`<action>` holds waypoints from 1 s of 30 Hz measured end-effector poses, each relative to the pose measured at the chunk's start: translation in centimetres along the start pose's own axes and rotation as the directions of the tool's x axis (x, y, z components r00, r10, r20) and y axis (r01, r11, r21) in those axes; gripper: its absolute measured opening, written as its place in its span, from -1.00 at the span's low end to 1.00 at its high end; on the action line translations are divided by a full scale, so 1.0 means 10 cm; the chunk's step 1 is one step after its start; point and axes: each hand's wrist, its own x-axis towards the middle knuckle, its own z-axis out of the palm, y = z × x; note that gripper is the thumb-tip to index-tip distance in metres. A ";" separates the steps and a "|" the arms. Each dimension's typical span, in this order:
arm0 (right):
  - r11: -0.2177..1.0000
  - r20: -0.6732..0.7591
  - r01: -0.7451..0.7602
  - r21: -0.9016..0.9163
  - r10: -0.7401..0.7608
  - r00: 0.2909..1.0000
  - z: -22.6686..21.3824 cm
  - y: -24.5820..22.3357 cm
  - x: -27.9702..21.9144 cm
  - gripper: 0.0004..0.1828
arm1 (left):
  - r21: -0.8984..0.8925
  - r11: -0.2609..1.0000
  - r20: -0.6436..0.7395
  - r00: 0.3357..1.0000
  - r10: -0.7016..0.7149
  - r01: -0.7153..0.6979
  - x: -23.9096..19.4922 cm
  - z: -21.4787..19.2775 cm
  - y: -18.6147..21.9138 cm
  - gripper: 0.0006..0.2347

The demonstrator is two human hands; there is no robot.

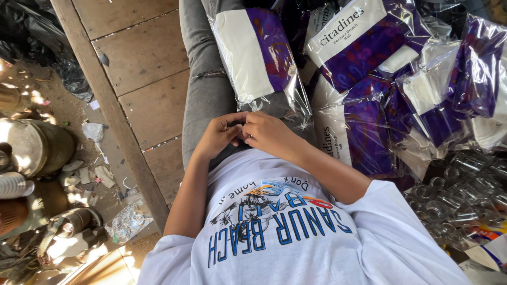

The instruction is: The person sits on the floor and repeatedly places white folded items into clear plastic bags with purple branding. They seal the bags by hand and stack them on their lap.

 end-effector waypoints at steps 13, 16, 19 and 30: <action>0.984 -0.020 -0.010 -0.177 0.007 1.000 0.51 0.24 0.01 -0.85 | -0.083 0.996 -0.011 1.000 -0.024 0.023 0.01 0.00 0.09 -0.58; 0.968 -0.110 0.038 -0.249 -0.067 0.992 0.47 0.21 -0.04 -0.88 | -0.121 0.992 -0.042 0.999 -0.035 0.029 0.03 0.01 0.05 -0.60; 0.966 -0.142 0.061 -0.252 -0.099 0.985 0.46 0.22 -0.12 -0.89 | -0.155 0.987 -0.036 0.998 -0.052 0.046 0.04 -0.02 0.01 -0.60; 0.975 0.149 -0.070 -0.209 0.103 0.984 -0.28 0.65 -1.93 -0.79 | -0.166 0.986 0.019 1.000 -0.014 0.017 -0.04 -0.13 0.08 -0.53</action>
